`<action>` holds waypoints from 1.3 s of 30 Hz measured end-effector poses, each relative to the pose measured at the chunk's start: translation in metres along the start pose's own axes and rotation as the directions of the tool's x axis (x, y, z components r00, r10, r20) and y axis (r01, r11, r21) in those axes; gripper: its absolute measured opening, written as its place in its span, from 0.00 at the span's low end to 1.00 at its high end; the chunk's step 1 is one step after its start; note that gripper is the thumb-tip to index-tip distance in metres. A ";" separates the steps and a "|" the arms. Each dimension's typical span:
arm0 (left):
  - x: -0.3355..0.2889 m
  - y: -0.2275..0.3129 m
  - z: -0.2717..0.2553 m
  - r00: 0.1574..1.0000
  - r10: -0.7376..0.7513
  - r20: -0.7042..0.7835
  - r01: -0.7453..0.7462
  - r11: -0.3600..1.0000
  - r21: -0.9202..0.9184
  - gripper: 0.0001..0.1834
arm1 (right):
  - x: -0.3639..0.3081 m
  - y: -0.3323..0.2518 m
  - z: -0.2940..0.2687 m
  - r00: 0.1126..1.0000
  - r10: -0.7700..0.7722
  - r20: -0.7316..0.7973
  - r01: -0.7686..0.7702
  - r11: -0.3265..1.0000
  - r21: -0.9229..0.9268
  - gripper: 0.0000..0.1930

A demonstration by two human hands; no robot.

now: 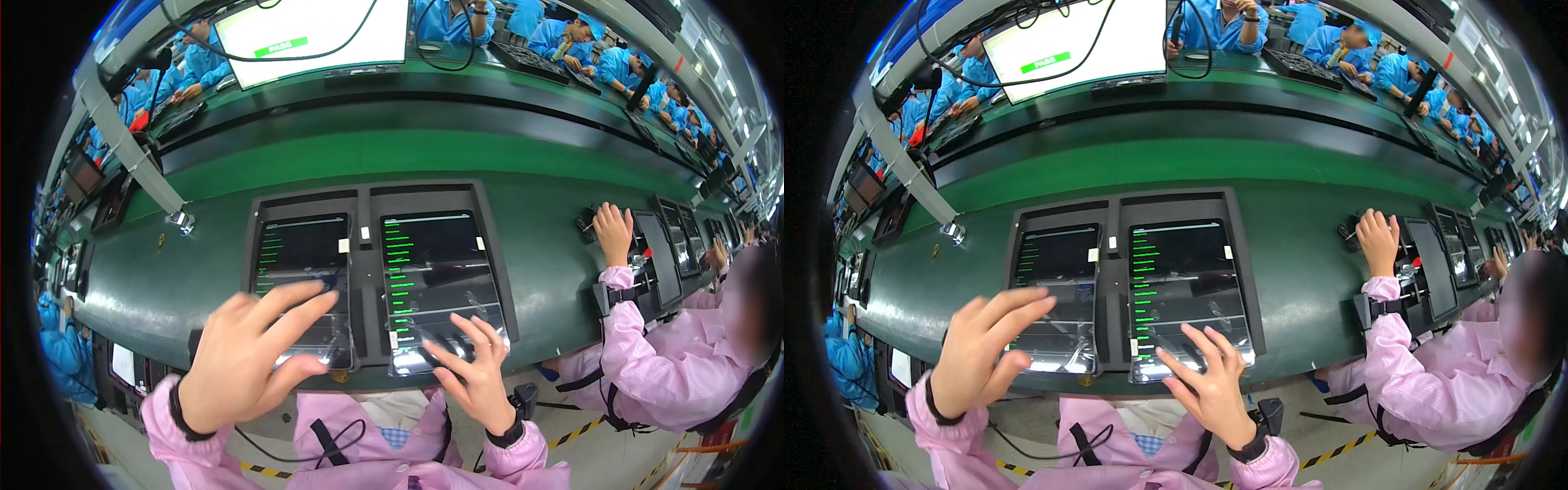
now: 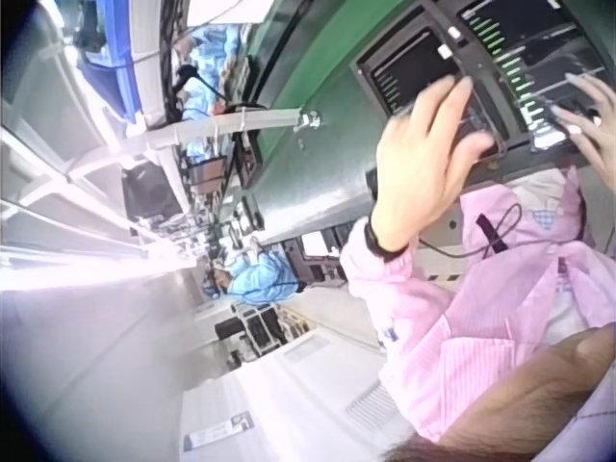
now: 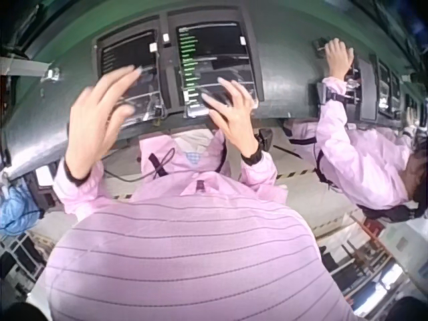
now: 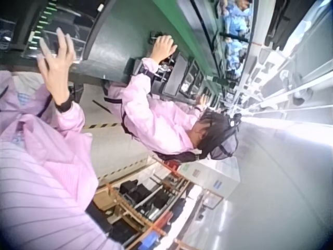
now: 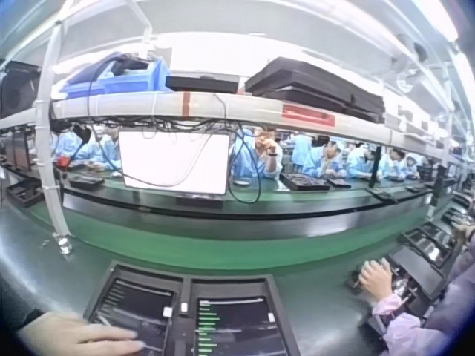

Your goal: Testing the software and screen functionality of two tablet devices on a manufacturing assembly line.

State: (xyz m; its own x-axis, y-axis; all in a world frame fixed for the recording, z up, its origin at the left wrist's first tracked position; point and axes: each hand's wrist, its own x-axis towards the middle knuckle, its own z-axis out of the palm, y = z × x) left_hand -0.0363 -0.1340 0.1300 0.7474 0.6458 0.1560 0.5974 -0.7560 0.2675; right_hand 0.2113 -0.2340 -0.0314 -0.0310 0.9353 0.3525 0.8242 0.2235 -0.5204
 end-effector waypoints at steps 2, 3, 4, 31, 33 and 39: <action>-0.025 -0.012 0.008 0.995 -0.089 -0.041 0.086 0.994 -0.064 0.26 | 0.011 -0.004 0.007 0.999 -0.020 0.026 0.021 1.000 -0.010 0.16; -0.038 -0.019 0.012 0.982 -0.175 -0.074 0.165 0.977 -0.133 0.26 | 0.014 -0.006 0.011 0.998 -0.033 0.059 0.035 0.999 -0.025 0.16; -0.052 -0.026 0.015 0.981 -0.179 -0.077 0.167 0.976 -0.136 0.26 | 0.016 -0.008 0.014 0.997 -0.037 0.062 0.038 0.999 -0.028 0.16; -0.130 -0.091 0.088 0.812 -0.325 -0.485 0.389 0.920 0.035 0.27 | -0.024 -0.106 0.080 0.870 -0.081 0.487 -0.373 0.539 0.755 0.20; -0.131 -0.079 0.089 0.782 -0.279 -0.558 0.349 0.937 0.021 0.26 | -0.026 -0.125 0.104 0.803 -0.134 0.581 -0.485 0.421 0.767 0.25; -0.122 -0.041 0.113 0.648 -0.106 -0.754 0.172 0.985 0.010 0.24 | -0.024 -0.156 0.152 0.683 -0.378 0.625 -0.528 0.335 0.780 0.39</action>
State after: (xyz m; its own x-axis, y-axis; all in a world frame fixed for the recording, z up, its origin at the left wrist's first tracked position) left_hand -0.1193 -0.1937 -0.0072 0.2020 0.5793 0.7897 0.7201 -0.6344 0.2811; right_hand -0.0027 -0.2498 -0.0764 -0.6861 0.7259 -0.0481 -0.1485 -0.2045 -0.9676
